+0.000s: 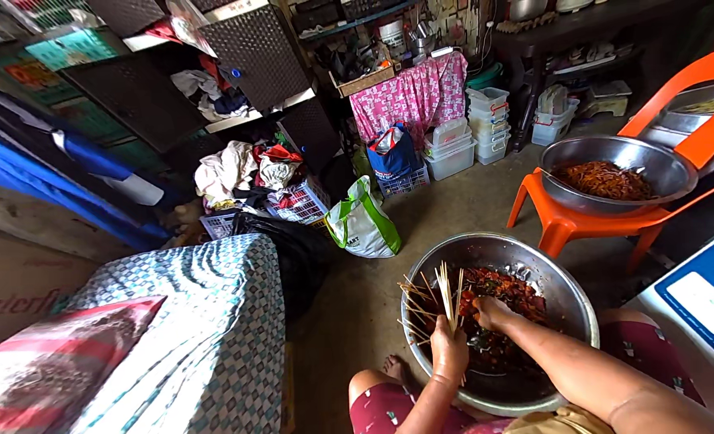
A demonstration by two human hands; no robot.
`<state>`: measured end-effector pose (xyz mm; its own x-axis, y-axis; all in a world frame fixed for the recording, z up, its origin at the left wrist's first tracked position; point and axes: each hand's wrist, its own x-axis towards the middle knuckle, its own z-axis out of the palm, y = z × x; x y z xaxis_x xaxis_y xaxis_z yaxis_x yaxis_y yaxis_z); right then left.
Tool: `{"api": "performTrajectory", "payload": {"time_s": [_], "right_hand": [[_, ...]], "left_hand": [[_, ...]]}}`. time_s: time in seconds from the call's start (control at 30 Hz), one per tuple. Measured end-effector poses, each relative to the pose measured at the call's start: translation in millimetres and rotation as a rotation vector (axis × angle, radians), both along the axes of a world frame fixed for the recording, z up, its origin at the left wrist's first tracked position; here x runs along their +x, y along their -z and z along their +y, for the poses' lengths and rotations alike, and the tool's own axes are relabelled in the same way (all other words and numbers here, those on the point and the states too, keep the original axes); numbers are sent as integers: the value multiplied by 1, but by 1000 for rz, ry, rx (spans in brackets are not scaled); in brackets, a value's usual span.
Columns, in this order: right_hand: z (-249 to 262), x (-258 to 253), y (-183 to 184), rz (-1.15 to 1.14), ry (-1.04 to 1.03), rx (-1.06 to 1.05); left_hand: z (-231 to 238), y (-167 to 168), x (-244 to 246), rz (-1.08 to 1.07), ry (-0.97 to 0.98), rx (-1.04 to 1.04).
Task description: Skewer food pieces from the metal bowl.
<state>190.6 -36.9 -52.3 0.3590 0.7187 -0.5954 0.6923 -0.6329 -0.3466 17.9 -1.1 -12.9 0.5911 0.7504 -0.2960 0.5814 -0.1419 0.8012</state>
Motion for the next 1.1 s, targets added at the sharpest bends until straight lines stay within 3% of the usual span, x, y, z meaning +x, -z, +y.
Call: {"api": "performTrajectory", "payload": {"time_s": [0.13, 0.37, 0.63, 0.97, 1.1], "right_hand": [[1, 1, 4, 14, 19, 18], [1, 16, 6, 93, 227, 223], [3, 20, 12, 756, 914, 509], [1, 24, 1, 1062, 1069, 585], [-2, 22, -8, 1090, 1024, 604]], "left_hand": [[1, 1, -1, -8, -3, -1], [2, 1, -1, -16, -11, -13], [3, 1, -1, -41, -13, -14], [3, 2, -1, -56, -26, -37], [3, 2, 0, -52, -16, -32]]}}
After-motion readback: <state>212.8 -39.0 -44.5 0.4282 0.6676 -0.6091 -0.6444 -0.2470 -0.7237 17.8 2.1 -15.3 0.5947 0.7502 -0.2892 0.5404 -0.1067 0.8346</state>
